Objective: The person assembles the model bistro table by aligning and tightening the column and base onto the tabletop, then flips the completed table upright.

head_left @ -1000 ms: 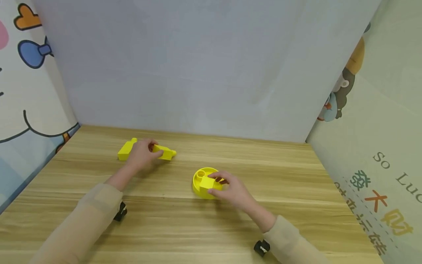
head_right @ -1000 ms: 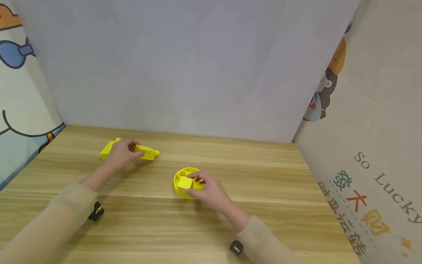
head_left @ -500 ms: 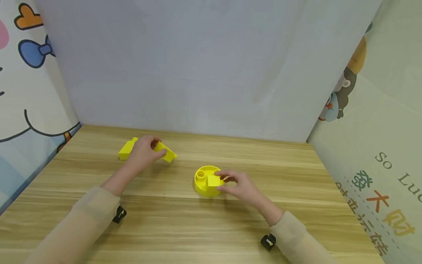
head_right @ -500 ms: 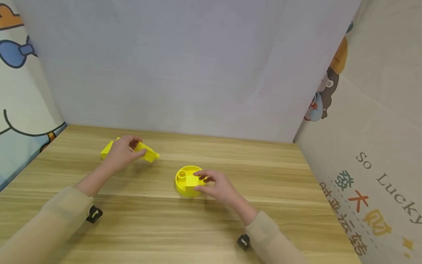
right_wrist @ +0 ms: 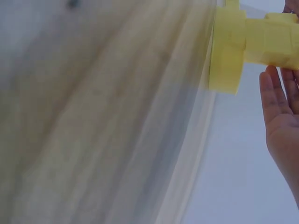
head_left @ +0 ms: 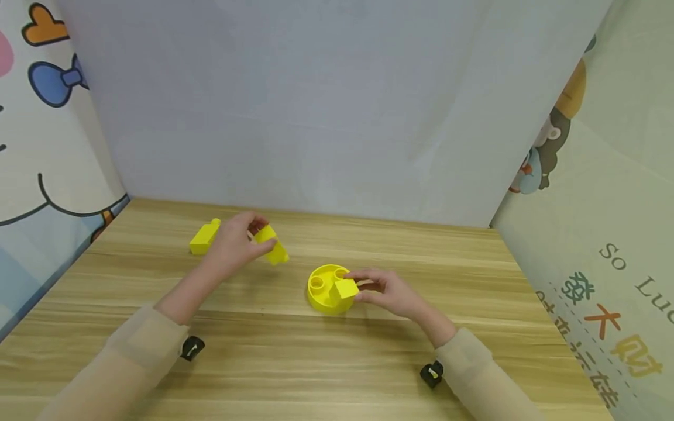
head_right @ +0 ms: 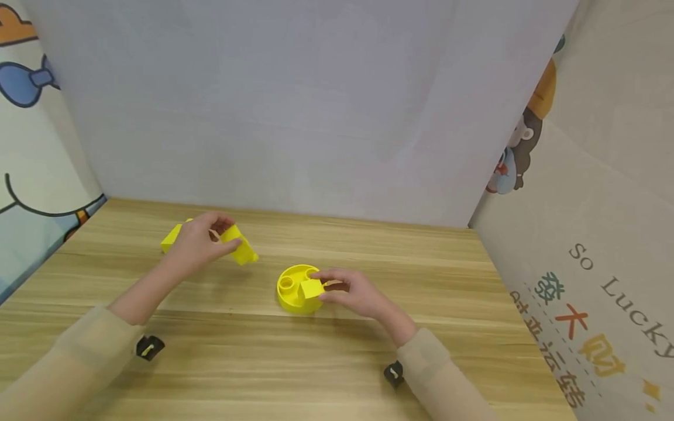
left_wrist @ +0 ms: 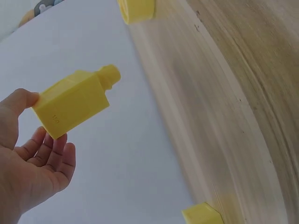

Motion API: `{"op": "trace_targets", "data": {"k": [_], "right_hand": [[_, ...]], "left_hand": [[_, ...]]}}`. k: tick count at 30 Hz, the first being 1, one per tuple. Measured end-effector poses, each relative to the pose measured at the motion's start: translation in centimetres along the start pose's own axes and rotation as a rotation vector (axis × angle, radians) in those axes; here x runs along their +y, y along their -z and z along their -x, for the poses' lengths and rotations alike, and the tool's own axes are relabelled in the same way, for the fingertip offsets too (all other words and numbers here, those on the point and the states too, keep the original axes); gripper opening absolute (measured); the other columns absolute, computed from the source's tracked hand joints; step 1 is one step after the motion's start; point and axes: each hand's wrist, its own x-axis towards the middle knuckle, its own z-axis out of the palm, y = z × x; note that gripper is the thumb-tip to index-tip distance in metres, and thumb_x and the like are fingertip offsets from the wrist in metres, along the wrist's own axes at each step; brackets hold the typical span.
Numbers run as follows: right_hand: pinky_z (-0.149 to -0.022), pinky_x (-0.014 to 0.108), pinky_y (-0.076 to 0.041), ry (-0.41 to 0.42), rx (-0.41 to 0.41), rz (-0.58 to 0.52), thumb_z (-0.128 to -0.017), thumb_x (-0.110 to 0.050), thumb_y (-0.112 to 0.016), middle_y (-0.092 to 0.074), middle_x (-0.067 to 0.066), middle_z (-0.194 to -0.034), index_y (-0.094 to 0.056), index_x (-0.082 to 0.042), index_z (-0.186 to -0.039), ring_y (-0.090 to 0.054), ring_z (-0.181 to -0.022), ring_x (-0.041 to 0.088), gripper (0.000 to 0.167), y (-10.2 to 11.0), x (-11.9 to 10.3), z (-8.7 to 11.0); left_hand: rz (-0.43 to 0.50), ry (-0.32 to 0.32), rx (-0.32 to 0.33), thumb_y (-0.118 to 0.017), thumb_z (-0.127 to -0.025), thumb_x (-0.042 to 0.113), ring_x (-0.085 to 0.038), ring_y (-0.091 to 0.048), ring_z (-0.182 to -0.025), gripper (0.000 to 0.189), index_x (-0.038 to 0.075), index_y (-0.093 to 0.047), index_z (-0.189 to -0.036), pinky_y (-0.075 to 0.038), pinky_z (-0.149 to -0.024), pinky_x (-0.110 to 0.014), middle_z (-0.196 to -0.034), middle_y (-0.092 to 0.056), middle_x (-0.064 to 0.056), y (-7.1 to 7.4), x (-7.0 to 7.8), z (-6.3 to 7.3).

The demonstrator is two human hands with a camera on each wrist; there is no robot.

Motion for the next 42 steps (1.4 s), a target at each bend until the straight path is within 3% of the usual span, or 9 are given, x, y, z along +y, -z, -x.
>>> {"op": "trace_targets", "data": {"k": [7,12,18,26,42], "right_hand": [[-0.094,0.03,-0.049,0.019,-0.073,-0.044,-0.092,-0.004,-0.059,-0.05,0.021,-0.135,-0.051,0.003,-0.131,-0.051,-0.118,0.039,0.041,0.9,0.3,-0.2],[-0.095,0.031,-0.048,0.031,-0.111,-0.071,-0.092,0.002,-0.054,-0.048,0.022,-0.136,-0.049,0.003,-0.132,-0.049,-0.12,0.039,0.04,1.4,0.4,-0.5],[-0.099,0.03,-0.045,0.024,-0.128,-0.058,-0.094,-0.005,-0.054,-0.047,0.021,-0.138,-0.049,0.002,-0.133,-0.047,-0.124,0.032,0.04,2.2,0.7,-1.2],[-0.099,0.03,-0.045,0.034,-0.164,-0.085,-0.095,-0.004,-0.052,-0.048,0.02,-0.138,-0.047,0.004,-0.135,-0.047,-0.125,0.029,0.041,3.0,1.3,-2.2],[-0.102,0.041,-0.04,0.015,-0.153,-0.11,-0.091,-0.009,-0.052,-0.054,0.015,-0.134,-0.054,-0.001,-0.13,-0.048,-0.126,0.026,0.04,4.0,2.2,-4.0]], "left_hand": [[-0.003,-0.059,-0.025,-0.074,-0.08,0.024,-0.024,-0.056,-0.089,0.04,0.001,-0.062,-0.111,-0.052,-0.076,-0.036,-0.1,-0.062,-0.011,-0.5,2.0,0.3],[0.027,-0.148,-0.04,-0.074,-0.08,0.021,-0.022,-0.055,-0.09,0.038,0.001,-0.062,-0.11,-0.052,-0.076,-0.037,-0.101,-0.062,-0.009,-1.0,3.3,0.4],[0.058,-0.248,-0.056,-0.076,-0.079,0.018,-0.021,-0.056,-0.091,0.037,0.002,-0.064,-0.11,-0.052,-0.077,-0.037,-0.103,-0.063,-0.008,-1.8,4.1,0.4],[0.084,-0.315,-0.085,-0.076,-0.08,0.016,-0.02,-0.055,-0.093,0.036,0.005,-0.064,-0.112,-0.05,-0.079,-0.036,-0.105,-0.062,-0.006,-3.2,3.9,0.3],[0.102,-0.393,-0.233,-0.073,-0.082,0.011,-0.025,-0.054,-0.113,0.035,0.005,-0.064,-0.116,-0.045,-0.098,-0.043,-0.117,-0.061,-0.008,-4.8,2.5,0.0]]}}
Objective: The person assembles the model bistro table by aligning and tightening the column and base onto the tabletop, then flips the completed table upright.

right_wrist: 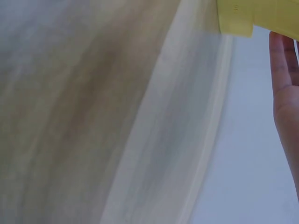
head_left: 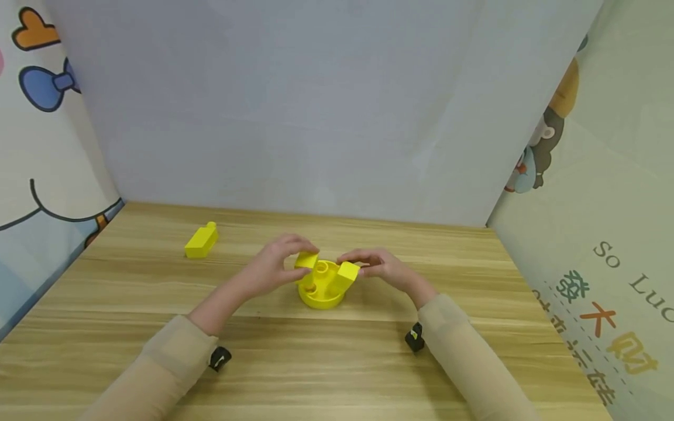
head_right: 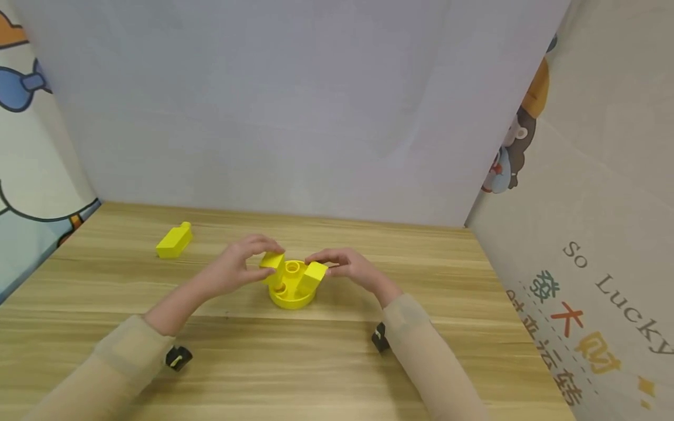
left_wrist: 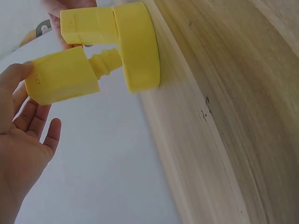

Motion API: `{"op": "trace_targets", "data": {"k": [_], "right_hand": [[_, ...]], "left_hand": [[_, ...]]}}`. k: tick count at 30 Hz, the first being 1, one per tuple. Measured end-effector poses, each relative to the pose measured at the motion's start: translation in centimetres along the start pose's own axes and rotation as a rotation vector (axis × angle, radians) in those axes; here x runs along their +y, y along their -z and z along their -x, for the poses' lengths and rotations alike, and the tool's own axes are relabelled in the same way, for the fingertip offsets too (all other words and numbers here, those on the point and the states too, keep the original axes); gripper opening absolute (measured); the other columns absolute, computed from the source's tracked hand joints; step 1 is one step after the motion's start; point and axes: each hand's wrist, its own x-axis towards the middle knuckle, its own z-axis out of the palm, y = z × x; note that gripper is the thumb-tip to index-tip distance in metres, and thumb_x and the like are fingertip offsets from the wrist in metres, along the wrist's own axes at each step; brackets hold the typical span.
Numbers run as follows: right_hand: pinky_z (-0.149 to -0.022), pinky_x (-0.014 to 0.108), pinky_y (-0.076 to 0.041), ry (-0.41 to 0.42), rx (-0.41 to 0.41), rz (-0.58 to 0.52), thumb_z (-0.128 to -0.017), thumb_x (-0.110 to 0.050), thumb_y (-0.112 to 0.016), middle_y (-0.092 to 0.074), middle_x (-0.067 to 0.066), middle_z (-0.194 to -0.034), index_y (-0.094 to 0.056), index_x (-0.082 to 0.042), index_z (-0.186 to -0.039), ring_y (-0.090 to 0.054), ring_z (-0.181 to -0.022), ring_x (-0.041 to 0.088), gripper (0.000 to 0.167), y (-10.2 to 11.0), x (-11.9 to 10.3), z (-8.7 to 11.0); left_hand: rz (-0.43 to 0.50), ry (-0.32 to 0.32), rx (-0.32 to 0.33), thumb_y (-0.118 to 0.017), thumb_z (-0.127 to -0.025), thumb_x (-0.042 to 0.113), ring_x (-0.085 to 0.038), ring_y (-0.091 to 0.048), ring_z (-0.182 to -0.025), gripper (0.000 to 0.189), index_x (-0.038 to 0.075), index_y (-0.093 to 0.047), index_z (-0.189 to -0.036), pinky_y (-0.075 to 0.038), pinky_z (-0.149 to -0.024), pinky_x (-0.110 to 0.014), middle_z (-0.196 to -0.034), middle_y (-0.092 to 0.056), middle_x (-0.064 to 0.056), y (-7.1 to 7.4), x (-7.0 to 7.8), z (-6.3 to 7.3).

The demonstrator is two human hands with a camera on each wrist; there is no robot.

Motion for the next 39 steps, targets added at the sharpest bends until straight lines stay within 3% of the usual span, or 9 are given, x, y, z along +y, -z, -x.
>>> {"op": "trace_targets", "data": {"k": [5,12,20,24,28,33,39], "right_hand": [[-0.102,0.039,-0.04,-0.016,0.017,-0.041,-0.088,-0.009,-0.053,-0.053,0.02,-0.133,-0.053,0.003,-0.129,-0.048,-0.125,0.028,0.042,0.1,0.2,-0.5],[-0.098,0.037,-0.043,-0.026,0.036,-0.106,-0.087,-0.006,-0.051,-0.052,0.022,-0.133,-0.052,0.007,-0.129,-0.049,-0.123,0.029,0.044,0.0,0.3,-0.6],[-0.103,0.046,-0.039,-0.02,0.108,-0.033,-0.092,-0.009,-0.049,-0.054,0.014,-0.134,-0.05,-0.002,-0.134,-0.048,-0.124,0.027,0.043,-0.5,-0.1,0.1],[-0.101,0.044,-0.043,-0.073,0.149,0.01,-0.095,-0.014,-0.053,-0.049,0.012,-0.137,-0.044,-0.006,-0.138,-0.046,-0.125,0.028,0.045,-1.3,-1.0,0.5],[-0.098,0.042,-0.045,-0.13,0.184,0.071,-0.092,-0.012,-0.061,-0.046,0.016,-0.136,-0.042,-0.001,-0.136,-0.049,-0.121,0.033,0.05,-2.4,-2.2,0.8],[-0.1,0.052,-0.041,-0.141,0.275,0.132,-0.087,-0.005,-0.066,-0.052,0.022,-0.128,-0.048,0.007,-0.127,-0.053,-0.113,0.038,0.046,-3.5,-3.8,0.9],[-0.092,0.038,-0.05,-0.182,0.384,0.189,-0.084,-0.009,-0.07,-0.059,0.019,-0.121,-0.055,0.003,-0.121,-0.06,-0.104,0.034,0.041,-3.6,-1.8,0.6]], "left_hand": [[-0.009,0.007,-0.074,-0.071,-0.084,0.014,-0.024,-0.052,-0.115,0.036,0.009,-0.064,-0.119,-0.045,-0.097,-0.044,-0.121,-0.059,-0.006,-0.1,0.0,0.2],[-0.021,-0.055,-0.125,-0.071,-0.085,0.013,-0.023,-0.05,-0.117,0.038,0.009,-0.063,-0.121,-0.044,-0.099,-0.042,-0.123,-0.058,-0.005,-0.3,-0.4,0.2],[-0.028,-0.088,-0.185,-0.069,-0.086,0.013,-0.023,-0.051,-0.118,0.038,0.01,-0.062,-0.123,-0.044,-0.1,-0.04,-0.127,-0.057,-0.006,-0.5,-0.5,0.3],[-0.021,-0.089,-0.212,-0.068,-0.087,0.014,-0.023,-0.05,-0.12,0.038,0.009,-0.061,-0.124,-0.043,-0.101,-0.039,-0.128,-0.057,-0.007,-0.7,-0.4,0.4],[-0.018,-0.107,-0.205,-0.068,-0.086,0.013,-0.024,-0.051,-0.121,0.039,0.008,-0.061,-0.124,-0.044,-0.101,-0.04,-0.128,-0.057,-0.007,-1.0,-0.3,0.5],[-0.018,-0.112,-0.181,-0.069,-0.086,0.012,-0.026,-0.051,-0.12,0.04,0.008,-0.061,-0.124,-0.044,-0.1,-0.042,-0.128,-0.058,-0.009,-1.1,-0.1,0.7],[-0.008,-0.07,-0.172,-0.071,-0.084,0.014,-0.025,-0.051,-0.121,0.041,0.009,-0.061,-0.125,-0.043,-0.101,-0.041,-0.129,-0.057,-0.007,-1.3,0.0,0.8]]}}
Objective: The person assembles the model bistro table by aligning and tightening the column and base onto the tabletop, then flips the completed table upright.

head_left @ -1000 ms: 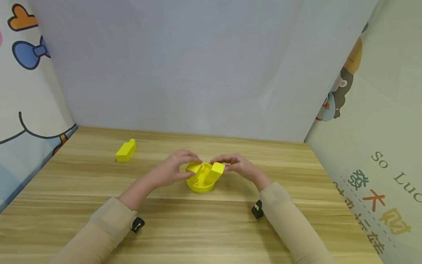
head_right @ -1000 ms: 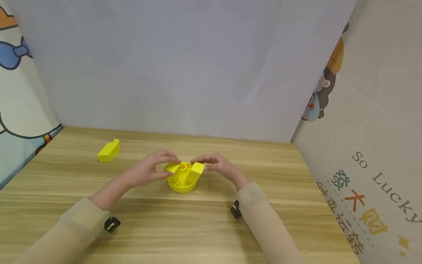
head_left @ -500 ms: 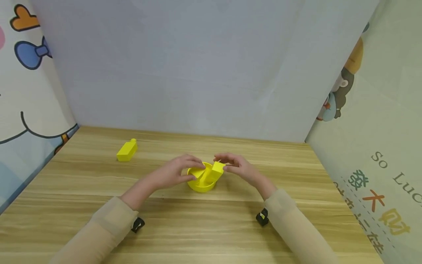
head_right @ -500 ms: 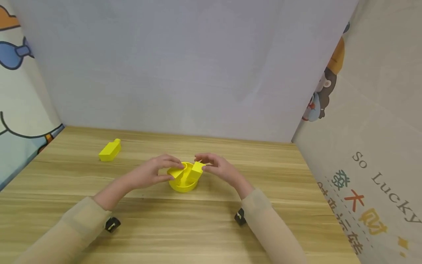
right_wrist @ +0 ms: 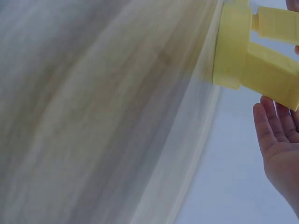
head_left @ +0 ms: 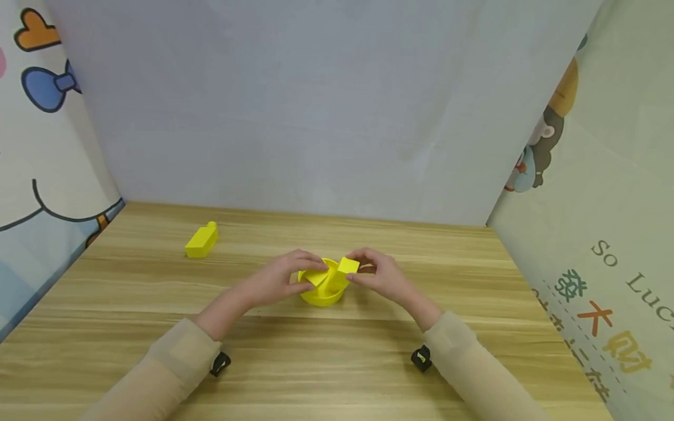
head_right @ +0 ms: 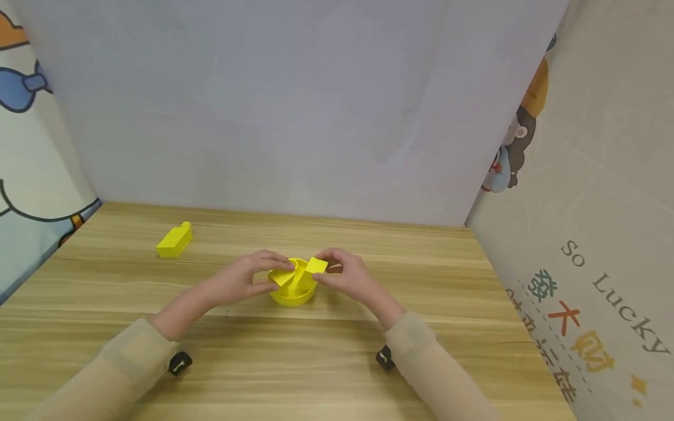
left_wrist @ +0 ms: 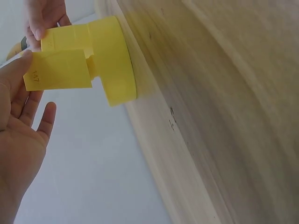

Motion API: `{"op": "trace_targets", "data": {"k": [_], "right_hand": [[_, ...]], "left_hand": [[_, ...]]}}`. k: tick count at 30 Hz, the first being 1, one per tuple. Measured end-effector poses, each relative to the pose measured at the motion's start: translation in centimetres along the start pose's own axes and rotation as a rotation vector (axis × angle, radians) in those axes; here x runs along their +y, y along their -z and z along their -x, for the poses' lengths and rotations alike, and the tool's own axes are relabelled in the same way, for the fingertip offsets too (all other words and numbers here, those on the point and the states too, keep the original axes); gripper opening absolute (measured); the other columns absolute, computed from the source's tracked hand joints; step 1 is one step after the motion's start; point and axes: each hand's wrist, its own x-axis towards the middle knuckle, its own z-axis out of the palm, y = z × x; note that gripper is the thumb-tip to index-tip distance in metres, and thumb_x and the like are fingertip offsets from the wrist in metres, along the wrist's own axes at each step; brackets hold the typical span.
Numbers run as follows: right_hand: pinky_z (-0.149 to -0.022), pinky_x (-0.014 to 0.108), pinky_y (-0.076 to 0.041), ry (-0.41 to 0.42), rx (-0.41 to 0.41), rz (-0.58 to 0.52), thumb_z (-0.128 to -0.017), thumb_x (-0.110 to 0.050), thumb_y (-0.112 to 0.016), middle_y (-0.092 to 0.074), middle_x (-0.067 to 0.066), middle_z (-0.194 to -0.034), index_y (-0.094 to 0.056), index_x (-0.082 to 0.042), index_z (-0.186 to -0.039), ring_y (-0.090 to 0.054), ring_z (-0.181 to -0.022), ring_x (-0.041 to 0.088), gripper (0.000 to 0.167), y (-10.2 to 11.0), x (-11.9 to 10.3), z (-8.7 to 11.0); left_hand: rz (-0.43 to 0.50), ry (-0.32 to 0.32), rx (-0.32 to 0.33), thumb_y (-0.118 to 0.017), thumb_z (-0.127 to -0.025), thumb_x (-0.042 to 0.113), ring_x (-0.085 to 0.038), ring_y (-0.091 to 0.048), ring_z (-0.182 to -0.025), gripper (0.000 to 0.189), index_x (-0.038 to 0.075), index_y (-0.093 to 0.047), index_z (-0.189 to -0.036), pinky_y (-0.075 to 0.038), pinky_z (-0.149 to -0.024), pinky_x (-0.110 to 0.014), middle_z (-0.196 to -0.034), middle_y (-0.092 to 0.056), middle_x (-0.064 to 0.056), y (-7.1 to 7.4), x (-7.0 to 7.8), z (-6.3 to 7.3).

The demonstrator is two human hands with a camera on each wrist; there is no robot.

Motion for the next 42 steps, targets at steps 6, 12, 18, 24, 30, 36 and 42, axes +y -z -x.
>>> {"op": "trace_targets", "data": {"k": [6,12,18,24,30,36,42], "right_hand": [[-0.083,0.026,-0.053,-0.004,0.045,0.023,-0.082,-0.016,-0.074,-0.063,0.012,-0.114,-0.061,-0.003,-0.114,-0.062,-0.098,0.027,0.036,-0.2,0.2,0.0],[-0.081,0.025,-0.054,0.024,0.042,0.036,-0.083,-0.013,-0.072,-0.062,0.013,-0.115,-0.061,-0.003,-0.11,-0.062,-0.098,0.027,0.031,-0.3,-0.1,0.2],[-0.079,0.025,-0.055,0.019,0.04,0.026,-0.083,-0.01,-0.072,-0.062,0.014,-0.114,-0.061,-0.001,-0.109,-0.062,-0.098,0.028,0.03,-0.3,-0.2,0.3],[-0.081,0.024,-0.054,0.009,0.036,0.02,-0.084,-0.01,-0.071,-0.061,0.013,-0.115,-0.06,-0.001,-0.11,-0.061,-0.1,0.026,0.03,-0.3,-0.4,0.4],[-0.081,0.024,-0.054,0.016,0.035,0.037,-0.084,-0.012,-0.072,-0.062,0.012,-0.115,-0.061,-0.002,-0.11,-0.061,-0.1,0.023,0.031,-0.3,-0.5,0.4],[-0.08,0.025,-0.055,0.028,0.042,0.048,-0.083,-0.012,-0.072,-0.062,0.013,-0.115,-0.061,-0.001,-0.11,-0.06,-0.099,0.024,0.031,-0.2,-0.4,0.5],[-0.08,0.025,-0.054,0.016,0.034,0.051,-0.084,-0.012,-0.072,-0.062,0.013,-0.115,-0.061,-0.002,-0.111,-0.06,-0.1,0.024,0.031,-0.2,-0.4,0.4]], "left_hand": [[0.026,0.069,0.087,-0.076,-0.08,0.021,-0.023,-0.051,-0.12,0.05,0.008,-0.059,-0.125,-0.042,-0.102,-0.041,-0.127,-0.058,-0.006,-0.7,0.2,0.3],[0.061,0.237,0.232,-0.081,-0.074,0.029,-0.024,-0.058,-0.106,0.055,0.005,-0.059,-0.118,-0.047,-0.093,-0.043,-0.117,-0.061,-0.006,-1.3,1.2,0.4],[0.071,0.321,0.313,-0.082,-0.073,0.027,-0.022,-0.059,-0.091,0.047,0.004,-0.061,-0.108,-0.053,-0.082,-0.041,-0.103,-0.061,-0.006,-1.9,2.3,-0.1],[0.044,0.32,0.312,-0.081,-0.075,0.025,-0.018,-0.058,-0.087,0.039,0.005,-0.066,-0.105,-0.054,-0.077,-0.036,-0.1,-0.063,-0.005,-2.1,2.6,-0.4],[0.076,0.287,0.264,-0.079,-0.077,0.022,-0.017,-0.058,-0.089,0.037,0.007,-0.068,-0.108,-0.054,-0.078,-0.038,-0.102,-0.065,-0.003,-1.8,2.0,-0.1],[0.096,0.227,0.199,-0.077,-0.079,0.023,-0.017,-0.059,-0.092,0.038,0.007,-0.067,-0.112,-0.053,-0.08,-0.041,-0.107,-0.067,-0.004,-1.1,1.2,0.3],[0.087,0.186,0.084,-0.071,-0.085,0.018,-0.021,-0.059,-0.103,0.037,0.007,-0.063,-0.119,-0.05,-0.089,-0.044,-0.12,-0.064,-0.007,-0.1,0.7,0.8]]}}
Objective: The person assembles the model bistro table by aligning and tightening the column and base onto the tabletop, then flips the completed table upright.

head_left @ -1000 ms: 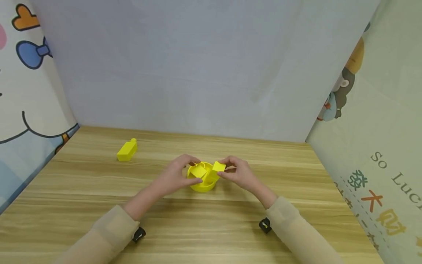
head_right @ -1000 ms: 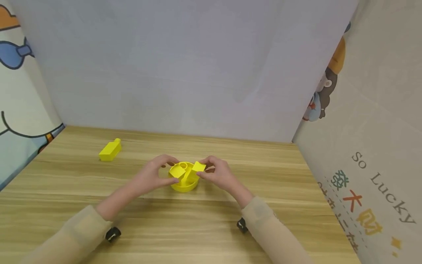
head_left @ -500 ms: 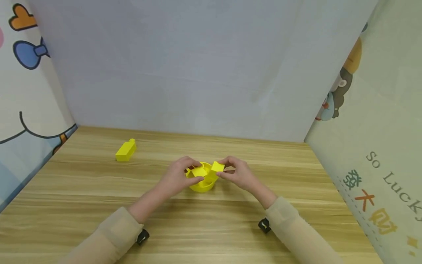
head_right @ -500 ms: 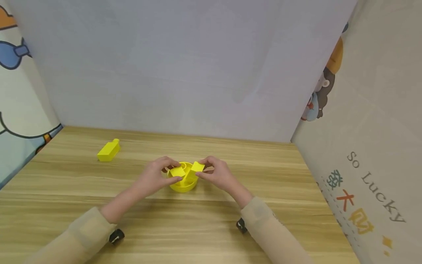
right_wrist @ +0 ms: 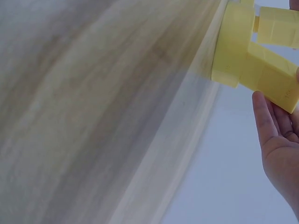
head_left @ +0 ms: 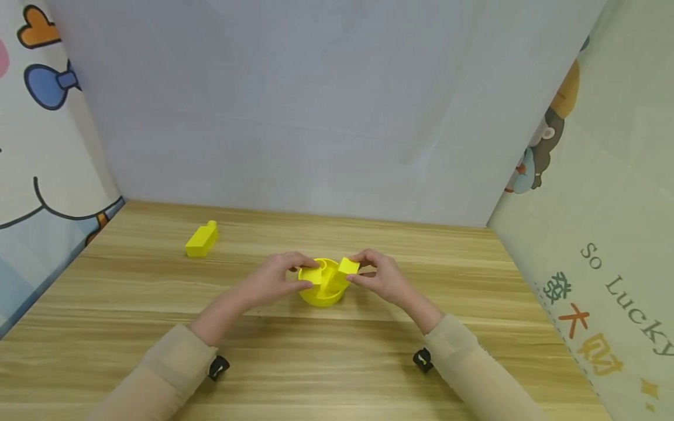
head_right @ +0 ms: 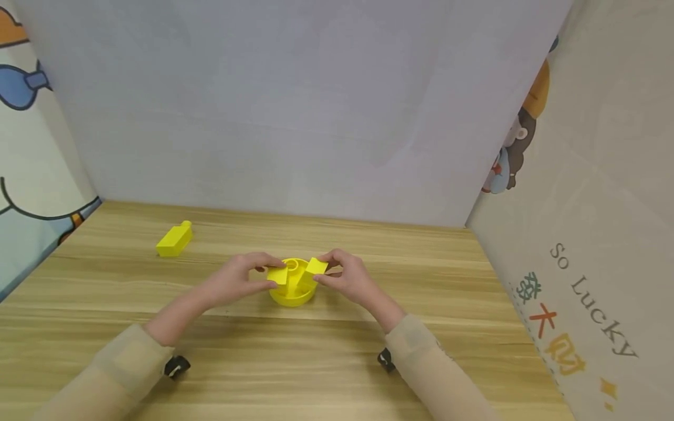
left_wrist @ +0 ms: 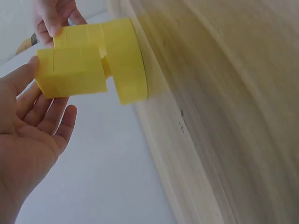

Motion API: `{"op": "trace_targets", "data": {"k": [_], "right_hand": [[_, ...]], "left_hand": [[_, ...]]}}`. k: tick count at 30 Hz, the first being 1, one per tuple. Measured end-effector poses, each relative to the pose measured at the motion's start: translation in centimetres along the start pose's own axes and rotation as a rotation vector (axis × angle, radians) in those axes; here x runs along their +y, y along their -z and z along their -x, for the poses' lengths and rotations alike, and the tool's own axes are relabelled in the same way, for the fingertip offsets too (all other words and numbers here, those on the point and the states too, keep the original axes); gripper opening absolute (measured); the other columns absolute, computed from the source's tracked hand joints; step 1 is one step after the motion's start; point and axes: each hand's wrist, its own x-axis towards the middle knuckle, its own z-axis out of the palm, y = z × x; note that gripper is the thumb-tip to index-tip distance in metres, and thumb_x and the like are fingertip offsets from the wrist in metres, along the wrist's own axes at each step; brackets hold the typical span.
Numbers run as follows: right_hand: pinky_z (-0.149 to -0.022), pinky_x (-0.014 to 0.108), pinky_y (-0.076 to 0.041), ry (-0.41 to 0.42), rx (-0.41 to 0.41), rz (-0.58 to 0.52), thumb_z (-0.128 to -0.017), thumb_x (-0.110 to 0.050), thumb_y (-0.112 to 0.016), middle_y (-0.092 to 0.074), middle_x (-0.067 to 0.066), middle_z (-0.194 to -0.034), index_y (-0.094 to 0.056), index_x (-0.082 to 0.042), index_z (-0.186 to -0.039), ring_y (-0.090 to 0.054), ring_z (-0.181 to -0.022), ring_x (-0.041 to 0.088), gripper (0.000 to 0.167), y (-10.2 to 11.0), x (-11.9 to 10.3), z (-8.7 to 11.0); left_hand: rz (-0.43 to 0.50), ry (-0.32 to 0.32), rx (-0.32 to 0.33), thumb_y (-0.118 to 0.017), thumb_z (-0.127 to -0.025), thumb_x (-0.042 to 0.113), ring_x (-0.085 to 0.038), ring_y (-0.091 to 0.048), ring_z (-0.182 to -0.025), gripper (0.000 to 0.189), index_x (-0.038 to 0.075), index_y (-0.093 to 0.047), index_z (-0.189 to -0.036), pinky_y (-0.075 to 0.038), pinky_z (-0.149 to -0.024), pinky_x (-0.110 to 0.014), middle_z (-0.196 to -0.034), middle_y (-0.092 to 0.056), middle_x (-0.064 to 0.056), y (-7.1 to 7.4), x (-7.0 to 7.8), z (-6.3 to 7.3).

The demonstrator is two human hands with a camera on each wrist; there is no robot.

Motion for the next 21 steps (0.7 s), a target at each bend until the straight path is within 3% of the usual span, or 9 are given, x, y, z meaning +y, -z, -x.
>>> {"op": "trace_targets", "data": {"k": [4,10,13,18,21], "right_hand": [[-0.08,0.026,-0.054,0.008,0.0,0.002,-0.084,-0.012,-0.071,-0.062,0.015,-0.115,-0.06,0.0,-0.111,-0.06,-0.1,0.024,0.031,0.0,-0.4,0.2],[-0.081,0.028,-0.055,0.005,-0.005,0.008,-0.085,-0.01,-0.07,-0.061,0.017,-0.116,-0.06,0.002,-0.111,-0.06,-0.101,0.026,0.031,0.1,-1.0,0.4],[-0.08,0.025,-0.054,0.0,-0.001,0.013,-0.084,-0.013,-0.071,-0.062,0.013,-0.116,-0.06,-0.001,-0.11,-0.06,-0.1,0.023,0.031,0.0,-0.1,0.1],[-0.079,0.023,-0.054,-0.01,0.0,0.016,-0.085,-0.011,-0.071,-0.061,0.013,-0.118,-0.06,-0.001,-0.11,-0.06,-0.101,0.024,0.029,0.0,-0.1,0.1],[-0.078,0.023,-0.054,0.0,0.0,0.023,-0.085,-0.01,-0.07,-0.06,0.013,-0.119,-0.059,-0.001,-0.11,-0.06,-0.101,0.024,0.029,-0.1,-0.2,0.1]], "left_hand": [[-0.006,-0.035,-0.062,-0.066,-0.088,0.012,-0.025,-0.055,-0.117,0.036,0.008,-0.06,-0.123,-0.045,-0.098,-0.044,-0.126,-0.06,-0.007,0.5,-0.4,0.2],[0.019,-0.054,-0.089,-0.059,-0.091,0.004,-0.026,-0.049,-0.125,0.035,0.011,-0.058,-0.125,-0.039,-0.104,-0.044,-0.131,-0.056,-0.006,0.6,-1.0,0.5],[0.041,-0.062,-0.097,-0.056,-0.093,0.004,-0.027,-0.046,-0.127,0.035,0.011,-0.057,-0.127,-0.037,-0.106,-0.046,-0.134,-0.054,-0.006,0.6,-1.2,0.5],[0.075,-0.092,-0.062,-0.054,-0.095,0.011,-0.031,-0.041,-0.131,0.038,0.007,-0.051,-0.133,-0.033,-0.107,-0.052,-0.139,-0.049,-0.01,0.5,-1.4,0.8],[0.088,-0.025,-0.009,-0.06,-0.093,0.022,-0.031,-0.043,-0.128,0.048,0.007,-0.046,-0.137,-0.036,-0.104,-0.052,-0.139,-0.048,-0.011,0.2,-1.2,1.1]]}}
